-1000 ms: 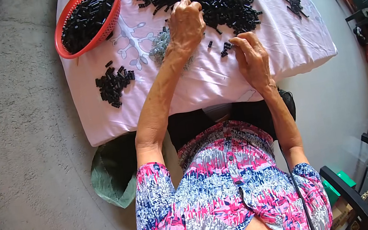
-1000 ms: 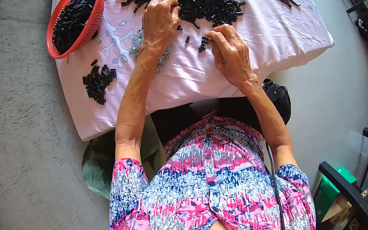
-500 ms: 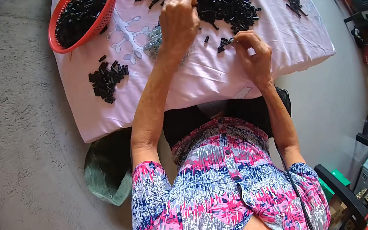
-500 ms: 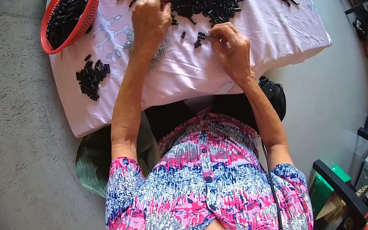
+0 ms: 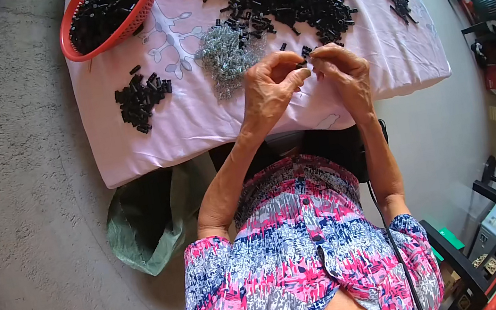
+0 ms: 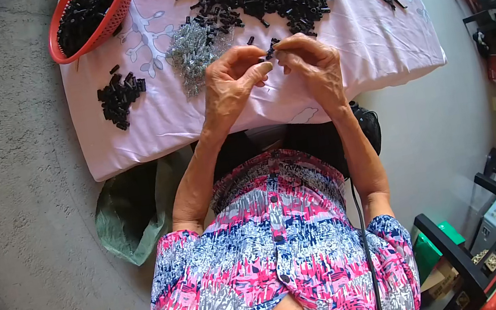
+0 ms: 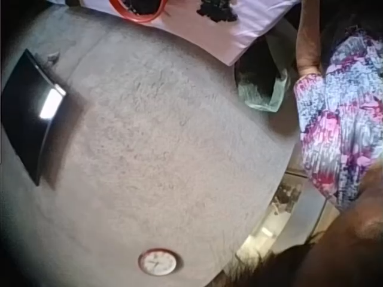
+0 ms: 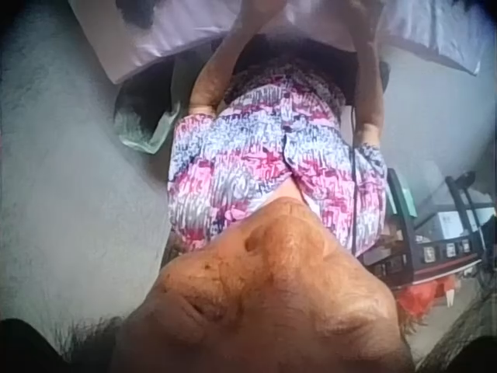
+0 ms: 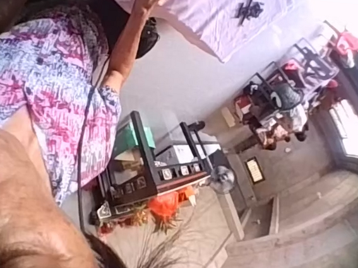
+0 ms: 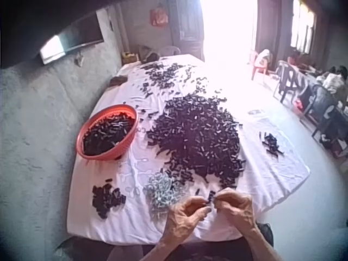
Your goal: Manually assembling small black plastic components on a workshop table.
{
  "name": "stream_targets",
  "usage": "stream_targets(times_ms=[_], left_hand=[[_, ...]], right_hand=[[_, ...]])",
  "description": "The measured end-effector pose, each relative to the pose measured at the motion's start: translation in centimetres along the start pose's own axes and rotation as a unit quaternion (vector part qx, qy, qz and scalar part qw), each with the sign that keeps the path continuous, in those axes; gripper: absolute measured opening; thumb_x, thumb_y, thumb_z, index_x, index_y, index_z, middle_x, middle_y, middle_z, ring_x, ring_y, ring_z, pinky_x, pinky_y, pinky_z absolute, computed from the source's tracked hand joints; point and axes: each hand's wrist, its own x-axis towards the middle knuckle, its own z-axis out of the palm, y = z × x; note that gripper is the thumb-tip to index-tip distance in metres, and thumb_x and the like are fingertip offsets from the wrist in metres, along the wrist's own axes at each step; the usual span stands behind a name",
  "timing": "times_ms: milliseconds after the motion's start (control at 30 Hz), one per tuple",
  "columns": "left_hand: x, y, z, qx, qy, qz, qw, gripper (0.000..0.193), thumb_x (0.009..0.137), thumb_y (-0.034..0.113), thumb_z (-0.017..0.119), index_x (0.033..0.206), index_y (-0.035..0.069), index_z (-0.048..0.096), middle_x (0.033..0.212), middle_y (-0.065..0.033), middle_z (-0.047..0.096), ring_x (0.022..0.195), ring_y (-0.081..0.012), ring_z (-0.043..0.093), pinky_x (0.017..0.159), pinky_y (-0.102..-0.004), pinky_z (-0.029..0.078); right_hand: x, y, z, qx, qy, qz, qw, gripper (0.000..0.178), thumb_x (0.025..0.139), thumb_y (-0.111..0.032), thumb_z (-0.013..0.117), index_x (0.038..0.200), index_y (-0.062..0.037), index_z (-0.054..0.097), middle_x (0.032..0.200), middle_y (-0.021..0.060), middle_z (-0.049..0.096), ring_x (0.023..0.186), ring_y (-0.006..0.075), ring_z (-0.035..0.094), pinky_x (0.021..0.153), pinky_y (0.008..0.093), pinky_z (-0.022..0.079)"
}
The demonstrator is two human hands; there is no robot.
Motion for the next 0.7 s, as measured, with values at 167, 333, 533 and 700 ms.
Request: stream_targets(times_ms=[167, 333, 533, 700], left_hand=[[0.3, 0.1, 0.4, -0.001, -0.028, 0.015, 0.999, 0.011, 0.088, 0.006, 0.069, 0.097, 0.001, 0.069, 0.079, -0.0026, 0.068, 0.069, -0.0065, 0.063, 0.061, -0.0207, 0.051], [0.1, 0.0, 0.3, -0.03, -0.037, 0.006, 0.999, 0.008, 0.089, 0.004, 0.065, 0.094, 0.0, 0.069, 0.078, -0.0027, 0.068, 0.068, -0.006, 0.062, 0.059, -0.0198, 0.05], [0.2, -0.4, 0.5, 0.204, 0.062, 0.133, 0.968, 0.011, 0.086, 0.004, 0.067, 0.096, 0.0, 0.067, 0.079, -0.0048, 0.066, 0.067, -0.0108, 0.063, 0.062, -0.0257, 0.051], [0.3, -0.7, 0.5, 0.395, 0.141, 0.243, 0.875, 0.01, 0.081, 0.0, 0.07, 0.09, 0.0, 0.064, 0.085, -0.0123, 0.067, 0.069, -0.0229, 0.067, 0.064, -0.035, 0.054]], right_hand=[[-0.2, -0.3, 0.0, 0.053, -0.006, 0.032, 0.998, 0.007, 0.086, 0.002, 0.067, 0.093, 0.0031, 0.069, 0.084, 0.006, 0.066, 0.072, 0.0104, 0.061, 0.064, 0.0229, 0.05], [-0.3, -0.1, -0.3, 0.063, -0.035, 0.021, 0.997, 0.008, 0.085, 0.003, 0.066, 0.093, 0.0025, 0.068, 0.085, 0.0051, 0.067, 0.075, 0.0105, 0.062, 0.064, 0.023, 0.05], [-0.6, -0.1, -0.2, -0.002, 0.01, 0.036, 0.999, 0.013, 0.084, 0.004, 0.059, 0.094, 0.0024, 0.067, 0.088, 0.0046, 0.068, 0.079, 0.0093, 0.063, 0.07, 0.0237, 0.052], [-1.1, 0.4, -0.7, -0.043, 0.016, -0.004, 0.999, 0.015, 0.085, 0.003, 0.059, 0.098, 0.0023, 0.067, 0.09, 0.0044, 0.068, 0.08, 0.0097, 0.064, 0.071, 0.0241, 0.053]])
